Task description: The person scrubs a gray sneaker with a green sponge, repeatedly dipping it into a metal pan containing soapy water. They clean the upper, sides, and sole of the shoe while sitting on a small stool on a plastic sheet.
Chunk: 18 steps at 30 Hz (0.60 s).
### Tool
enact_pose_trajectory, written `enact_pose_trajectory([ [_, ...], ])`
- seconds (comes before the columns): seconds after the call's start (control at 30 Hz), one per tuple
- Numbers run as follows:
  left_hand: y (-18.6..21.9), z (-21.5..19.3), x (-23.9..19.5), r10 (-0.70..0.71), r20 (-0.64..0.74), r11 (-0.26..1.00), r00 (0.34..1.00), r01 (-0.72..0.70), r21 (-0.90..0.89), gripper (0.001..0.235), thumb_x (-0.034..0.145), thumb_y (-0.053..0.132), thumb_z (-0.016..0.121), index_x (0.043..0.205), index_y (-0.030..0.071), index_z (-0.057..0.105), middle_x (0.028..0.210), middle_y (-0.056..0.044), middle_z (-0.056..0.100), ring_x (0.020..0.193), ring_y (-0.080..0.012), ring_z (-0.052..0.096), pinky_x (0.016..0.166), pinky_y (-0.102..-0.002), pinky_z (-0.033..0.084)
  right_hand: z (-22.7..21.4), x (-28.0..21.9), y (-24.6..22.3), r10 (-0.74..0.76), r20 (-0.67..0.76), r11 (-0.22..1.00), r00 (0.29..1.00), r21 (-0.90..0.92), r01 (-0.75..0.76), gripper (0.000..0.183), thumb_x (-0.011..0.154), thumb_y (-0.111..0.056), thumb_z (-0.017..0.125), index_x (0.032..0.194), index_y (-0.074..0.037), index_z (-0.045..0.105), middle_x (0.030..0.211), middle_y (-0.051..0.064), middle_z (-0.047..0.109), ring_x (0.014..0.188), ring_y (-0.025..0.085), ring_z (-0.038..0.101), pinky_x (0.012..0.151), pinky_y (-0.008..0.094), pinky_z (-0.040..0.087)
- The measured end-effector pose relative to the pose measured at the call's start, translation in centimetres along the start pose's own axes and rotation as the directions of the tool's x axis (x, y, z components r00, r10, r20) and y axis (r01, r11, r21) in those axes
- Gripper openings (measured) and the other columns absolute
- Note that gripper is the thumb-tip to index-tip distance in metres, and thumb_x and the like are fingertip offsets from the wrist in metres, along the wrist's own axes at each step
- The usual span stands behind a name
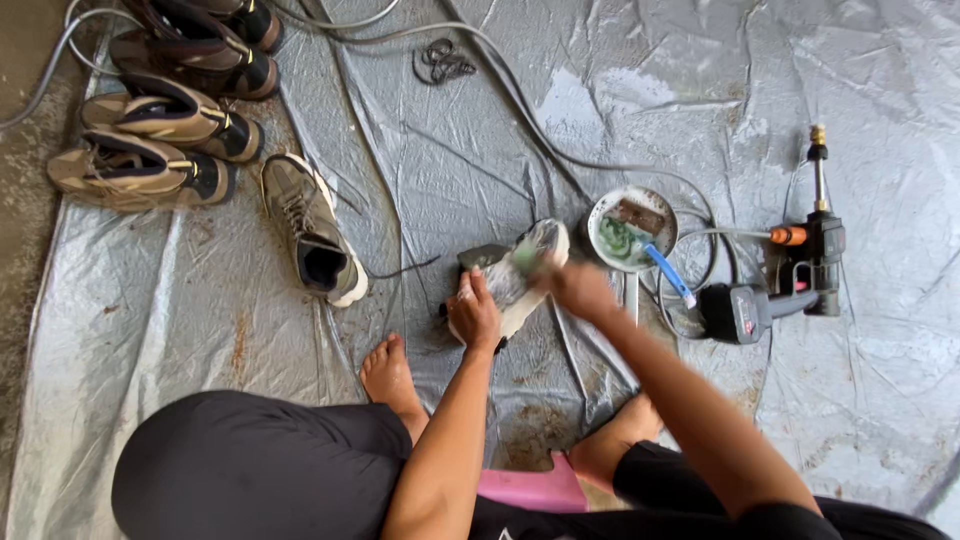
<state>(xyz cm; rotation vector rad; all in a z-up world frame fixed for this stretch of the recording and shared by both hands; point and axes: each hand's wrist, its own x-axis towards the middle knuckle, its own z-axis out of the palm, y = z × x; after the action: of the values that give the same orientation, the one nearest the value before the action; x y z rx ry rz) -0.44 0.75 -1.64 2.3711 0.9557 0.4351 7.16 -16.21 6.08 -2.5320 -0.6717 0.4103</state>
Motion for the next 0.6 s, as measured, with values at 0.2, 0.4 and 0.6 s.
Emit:
enact_pose_trajectory([
  [0.2, -0.5, 0.8, 0.0, -0.036, -0.04, 0.999, 0.999, 0.035, -0.008, 0.024, 0.107, 0.044, 0.059, 0.099, 0.026, 0.074, 0.067, -0.011, 0.071, 0.072, -0.0352, 0.075, 0.062, -0.044, 0.06, -0.1, 1.6, -0.8, 0.216, 0.06, 0.975, 0.975, -0.058, -0.212, 0.039, 0.102, -0.048, 0.056, 0.133, -0.024, 0.057, 0.071, 0.021, 0.073, 0.074, 0.043, 0.077, 0.077, 0.056, 0.063],
  [0.4, 0.4, -0.4, -0.3, -0.096, -0.041, 0.993, 0.995, 0.092, -0.073, 0.022, 0.106, 0.046, 0.062, 0.1, 0.027, 0.072, 0.069, -0.01, 0.071, 0.074, -0.0356, 0.075, 0.063, -0.047, 0.06, -3.8, -1.8, -3.6, -0.042, 0.016, 0.997, 0.999, -0.065, 0.043, 0.029, 0.103, -0.033, 0.06, 0.101, -0.005, 0.068, 0.062, 0.025, 0.068, 0.057, 0.048, 0.071, 0.058, 0.058, 0.058],
  [0.6, 0.0, -0.7, -0.1, 0.09, -0.045, 0.967, 0.995, -0.098, -0.235, 0.014, 0.105, 0.033, 0.065, 0.114, 0.024, 0.07, 0.097, -0.001, 0.075, 0.092, -0.0299, 0.073, 0.084, -0.044, 0.055, 6.1, -0.4, 7.9, 0.177, -0.069, 0.981, 0.982, -0.073, -0.182, 0.047, 0.1, -0.042, 0.061, 0.143, -0.023, 0.057, 0.077, 0.022, 0.074, 0.075, 0.046, 0.076, 0.071, 0.061, 0.06],
])
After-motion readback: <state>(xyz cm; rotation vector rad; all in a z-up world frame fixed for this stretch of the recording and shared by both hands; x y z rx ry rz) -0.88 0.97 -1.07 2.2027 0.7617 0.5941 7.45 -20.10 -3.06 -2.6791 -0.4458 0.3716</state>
